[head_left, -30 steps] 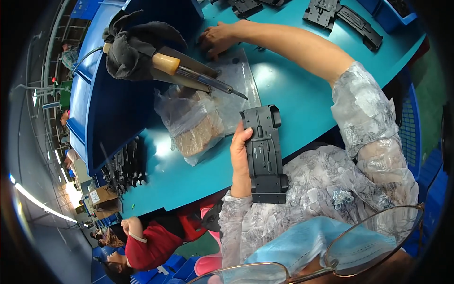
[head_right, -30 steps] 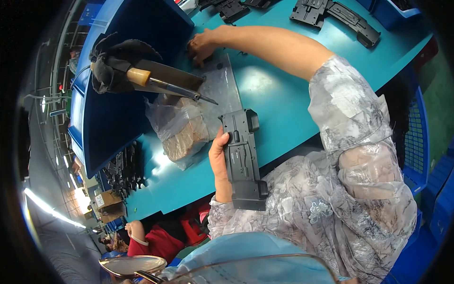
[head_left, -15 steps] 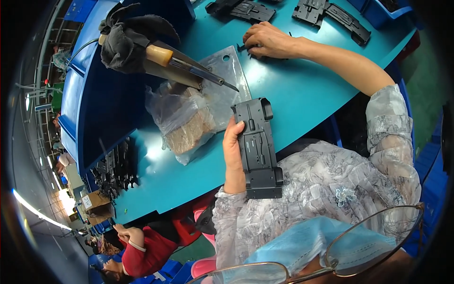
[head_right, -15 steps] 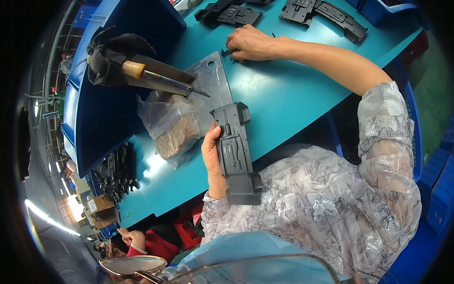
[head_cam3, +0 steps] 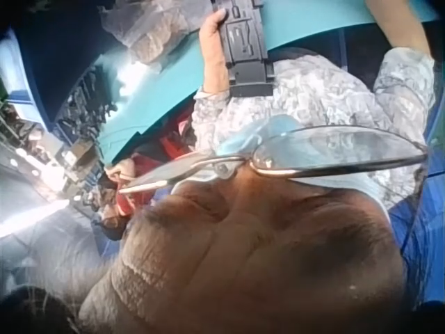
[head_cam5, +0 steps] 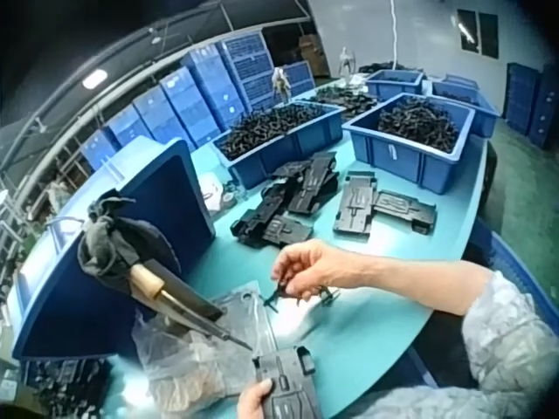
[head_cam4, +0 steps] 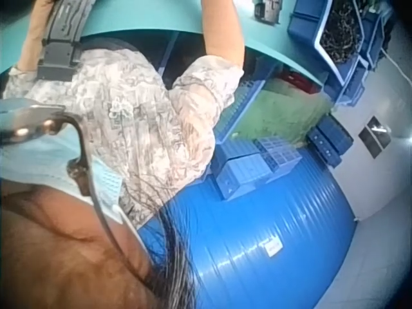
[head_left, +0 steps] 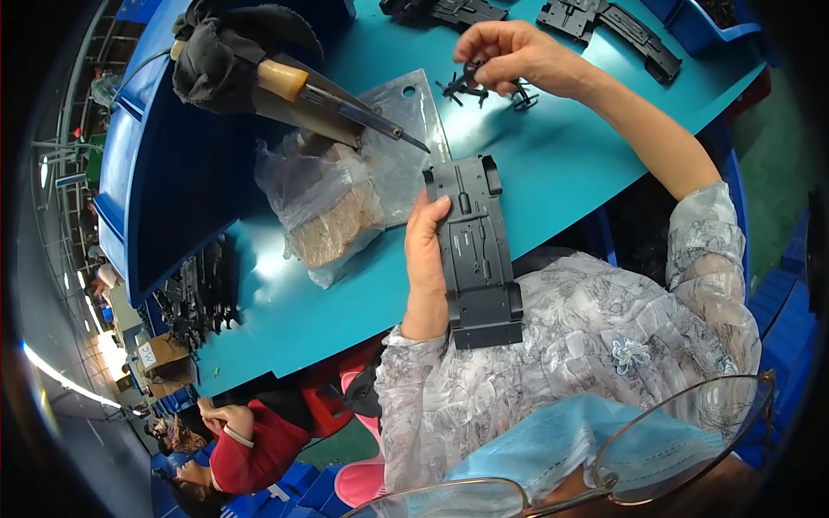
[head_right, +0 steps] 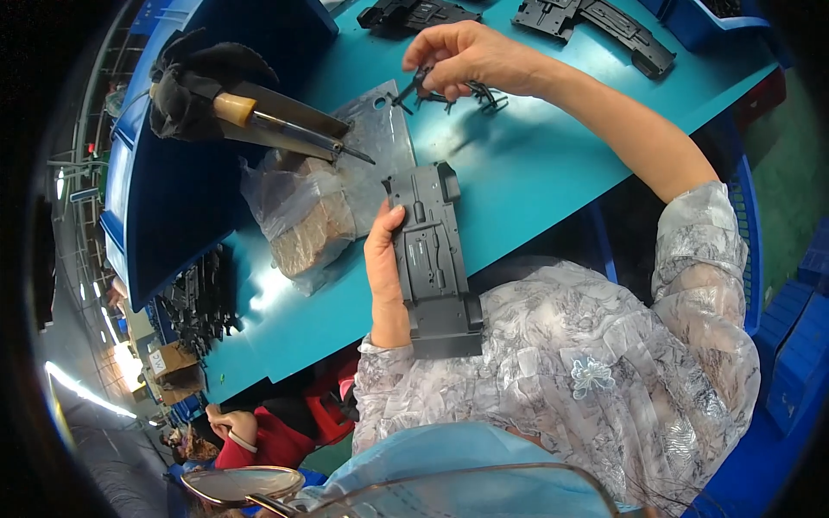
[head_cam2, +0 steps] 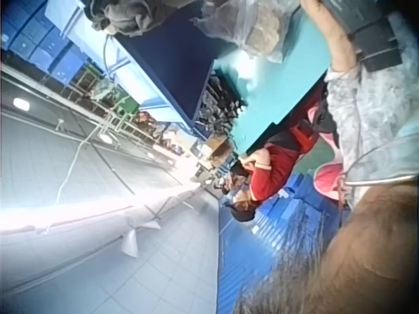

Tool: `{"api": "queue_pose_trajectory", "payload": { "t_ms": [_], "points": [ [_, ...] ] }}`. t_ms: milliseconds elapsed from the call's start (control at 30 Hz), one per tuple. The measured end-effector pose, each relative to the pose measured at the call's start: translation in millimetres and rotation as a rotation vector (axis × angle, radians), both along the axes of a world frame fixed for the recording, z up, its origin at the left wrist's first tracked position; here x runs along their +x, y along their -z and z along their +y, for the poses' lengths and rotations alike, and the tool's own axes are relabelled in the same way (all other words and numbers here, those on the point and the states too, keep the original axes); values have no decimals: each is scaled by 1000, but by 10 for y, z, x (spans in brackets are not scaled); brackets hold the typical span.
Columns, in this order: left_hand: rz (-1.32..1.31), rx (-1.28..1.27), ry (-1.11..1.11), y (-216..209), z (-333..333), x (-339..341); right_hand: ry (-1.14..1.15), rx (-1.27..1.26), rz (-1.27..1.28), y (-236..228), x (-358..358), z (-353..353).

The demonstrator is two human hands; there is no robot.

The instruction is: The person assembles plastic components onto a toy car chassis at a factory workbench. This is done using an electric screwdriver.

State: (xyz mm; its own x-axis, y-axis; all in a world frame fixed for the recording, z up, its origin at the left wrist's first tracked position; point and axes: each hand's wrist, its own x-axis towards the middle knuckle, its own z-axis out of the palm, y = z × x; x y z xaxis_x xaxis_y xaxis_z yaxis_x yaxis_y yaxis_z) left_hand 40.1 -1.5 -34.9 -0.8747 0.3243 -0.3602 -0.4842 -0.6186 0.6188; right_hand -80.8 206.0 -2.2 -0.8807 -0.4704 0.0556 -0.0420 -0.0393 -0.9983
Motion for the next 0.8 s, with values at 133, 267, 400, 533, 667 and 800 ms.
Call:
{"api": "queue_pose_trajectory", "payload": {
  "t_ms": [133, 267, 400, 533, 667, 800],
  "points": [
    [35, -53, -27, 3, 69, -26, -302, 176, -85, -169, 197, 29],
    [58, -72, -81, -51, 164, -24, -382, 320, 285, -75, 415, -182],
    [59, -75, -109, -91, 191, 30, -113, 441, 543, 112, 569, -258],
    [52, -141, -143, -23, 199, 65, -57, 486, 445, 69, 795, -375],
    [102, -101, -101, 41, 240, 89, -8, 350, 275, 106, 849, -424],
    [88, -143, -100, -101, 204, 108, 87, 349, 199, -62, 911, -372]
  ]
}}
